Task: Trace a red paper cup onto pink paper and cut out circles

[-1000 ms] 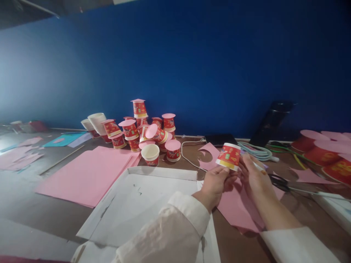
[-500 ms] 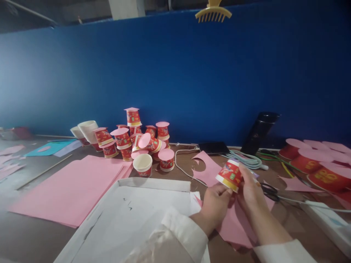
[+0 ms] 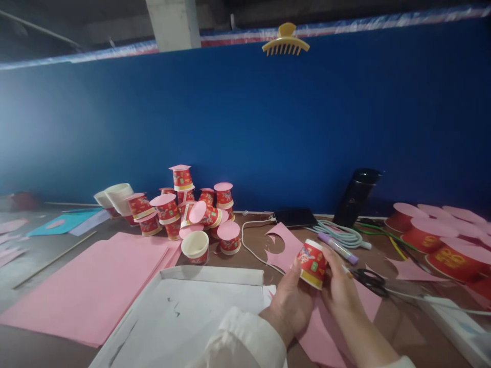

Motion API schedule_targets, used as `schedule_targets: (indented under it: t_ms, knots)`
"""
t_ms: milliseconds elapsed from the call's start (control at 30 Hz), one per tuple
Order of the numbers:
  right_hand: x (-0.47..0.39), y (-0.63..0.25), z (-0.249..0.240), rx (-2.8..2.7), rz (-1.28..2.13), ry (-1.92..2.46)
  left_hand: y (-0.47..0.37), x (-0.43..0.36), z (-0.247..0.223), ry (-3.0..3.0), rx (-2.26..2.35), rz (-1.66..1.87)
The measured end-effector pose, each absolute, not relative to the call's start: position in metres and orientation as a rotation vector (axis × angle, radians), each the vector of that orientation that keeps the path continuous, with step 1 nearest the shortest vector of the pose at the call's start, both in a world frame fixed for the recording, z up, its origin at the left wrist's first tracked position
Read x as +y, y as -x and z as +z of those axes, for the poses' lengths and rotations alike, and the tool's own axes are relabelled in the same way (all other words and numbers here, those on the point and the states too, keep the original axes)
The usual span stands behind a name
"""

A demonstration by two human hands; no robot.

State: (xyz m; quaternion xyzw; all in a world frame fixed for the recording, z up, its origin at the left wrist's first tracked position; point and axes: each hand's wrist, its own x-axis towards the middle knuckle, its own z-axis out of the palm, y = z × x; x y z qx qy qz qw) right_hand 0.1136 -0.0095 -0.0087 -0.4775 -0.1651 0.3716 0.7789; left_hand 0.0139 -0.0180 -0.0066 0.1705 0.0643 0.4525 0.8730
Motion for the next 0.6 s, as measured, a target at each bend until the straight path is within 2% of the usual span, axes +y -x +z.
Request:
schedule_targets:
  t_ms: [200,433,600]
  knots:
    - [-0.02,-0.101,0.002,-0.45,0.842,1.165,-0.014,-0.012,0.005,-0.216,0.162,0.906]
    - [-0.02,-0.12,0.001,-0.609,0.712,1.364,-0.045,0.0,0.009,-0.102,0.169,0.912]
    - [-0.001,-0.137,0.012,-0.519,0.698,1.238,-0.051,0.025,0.009,-0.131,0.127,0.916]
